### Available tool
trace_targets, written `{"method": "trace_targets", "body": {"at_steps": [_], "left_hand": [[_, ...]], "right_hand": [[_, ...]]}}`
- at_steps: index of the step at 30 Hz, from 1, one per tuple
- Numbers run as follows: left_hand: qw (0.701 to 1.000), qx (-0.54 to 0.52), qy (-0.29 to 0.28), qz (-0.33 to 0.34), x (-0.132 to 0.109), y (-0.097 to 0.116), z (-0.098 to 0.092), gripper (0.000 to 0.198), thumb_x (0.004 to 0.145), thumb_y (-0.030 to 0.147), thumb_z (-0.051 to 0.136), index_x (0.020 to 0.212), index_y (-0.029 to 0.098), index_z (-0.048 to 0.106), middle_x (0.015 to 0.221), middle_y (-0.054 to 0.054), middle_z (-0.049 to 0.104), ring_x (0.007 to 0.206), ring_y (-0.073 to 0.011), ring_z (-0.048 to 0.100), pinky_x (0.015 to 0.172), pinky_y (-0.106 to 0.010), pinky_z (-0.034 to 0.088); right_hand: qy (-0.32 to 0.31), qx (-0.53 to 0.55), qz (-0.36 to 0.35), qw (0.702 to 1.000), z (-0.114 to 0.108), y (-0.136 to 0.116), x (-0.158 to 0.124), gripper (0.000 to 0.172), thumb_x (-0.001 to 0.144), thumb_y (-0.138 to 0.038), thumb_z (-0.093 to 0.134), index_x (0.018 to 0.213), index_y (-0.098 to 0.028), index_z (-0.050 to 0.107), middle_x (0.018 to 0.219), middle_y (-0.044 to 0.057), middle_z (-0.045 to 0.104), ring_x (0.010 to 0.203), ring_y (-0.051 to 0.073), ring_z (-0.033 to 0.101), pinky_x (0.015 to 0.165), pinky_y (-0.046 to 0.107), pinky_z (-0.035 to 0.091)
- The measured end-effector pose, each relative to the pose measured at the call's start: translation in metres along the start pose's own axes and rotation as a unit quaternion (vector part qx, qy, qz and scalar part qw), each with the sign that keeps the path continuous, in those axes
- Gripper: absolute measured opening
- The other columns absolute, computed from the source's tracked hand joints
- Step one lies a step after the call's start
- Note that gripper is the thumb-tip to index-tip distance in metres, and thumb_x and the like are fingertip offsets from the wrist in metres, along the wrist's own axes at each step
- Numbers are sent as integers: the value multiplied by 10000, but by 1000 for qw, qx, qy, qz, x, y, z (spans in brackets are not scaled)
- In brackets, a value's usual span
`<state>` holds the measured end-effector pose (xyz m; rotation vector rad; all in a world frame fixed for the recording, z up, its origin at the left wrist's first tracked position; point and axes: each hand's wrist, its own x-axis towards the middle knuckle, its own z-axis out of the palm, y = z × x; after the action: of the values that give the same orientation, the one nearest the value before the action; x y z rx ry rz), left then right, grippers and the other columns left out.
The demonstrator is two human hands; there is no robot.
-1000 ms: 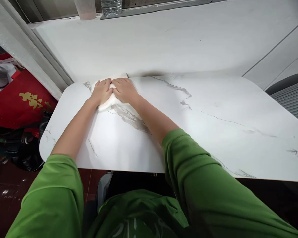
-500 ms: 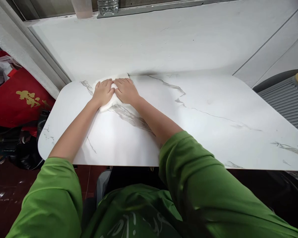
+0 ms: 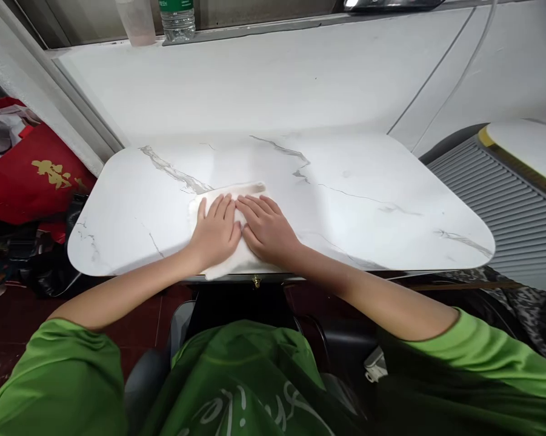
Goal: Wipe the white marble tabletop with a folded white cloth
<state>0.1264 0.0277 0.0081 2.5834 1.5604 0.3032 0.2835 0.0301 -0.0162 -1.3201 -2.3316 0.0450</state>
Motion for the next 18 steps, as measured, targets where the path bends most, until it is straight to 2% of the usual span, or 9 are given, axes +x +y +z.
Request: {"method": "trace_targets", "body": {"at_steps": [4, 9, 13, 18], "left_hand": [[1000, -7, -6, 26, -9, 15, 0, 505, 985, 271, 271, 1445, 125, 419, 1566, -156, 392, 1495, -268, 283, 1252, -544, 113], [999, -8, -25, 19, 2, 13, 1, 503, 966, 237, 287, 1422, 77, 429, 1568, -179, 378, 1493, -269, 286, 1250, -536, 120], [1000, -19, -10, 14, 28, 1, 4, 488, 959, 226, 290, 1409, 99, 433, 1555, -175, 401, 1479, -267, 313, 1239, -546, 137], [999, -31, -4, 2, 78, -20, 8, 486, 955, 223, 282, 1401, 101, 432, 1545, -173, 412, 1469, -253, 323, 1238, -525, 129]], "right_hand": [[-20, -7, 13, 1000, -12, -3, -18, 513, 902, -221, 334, 1326, -56, 570, 1396, 185, 575, 1339, 294, 483, 1168, 496, 308], [-30, -6, 29, 999, -9, 2, -6, 486, 889, -186, 322, 1286, -84, 582, 1390, 176, 579, 1334, 307, 480, 1138, 512, 320], [-3, -1, 28, 1000, 1, 19, 18, 471, 874, -168, 326, 1262, -112, 587, 1358, 155, 606, 1318, 304, 484, 1129, 513, 313], [6, 13, 22, 1000, 12, 55, 61, 458, 857, -171, 338, 1225, -121, 606, 1308, 155, 632, 1226, 310, 532, 1080, 488, 354]]}}
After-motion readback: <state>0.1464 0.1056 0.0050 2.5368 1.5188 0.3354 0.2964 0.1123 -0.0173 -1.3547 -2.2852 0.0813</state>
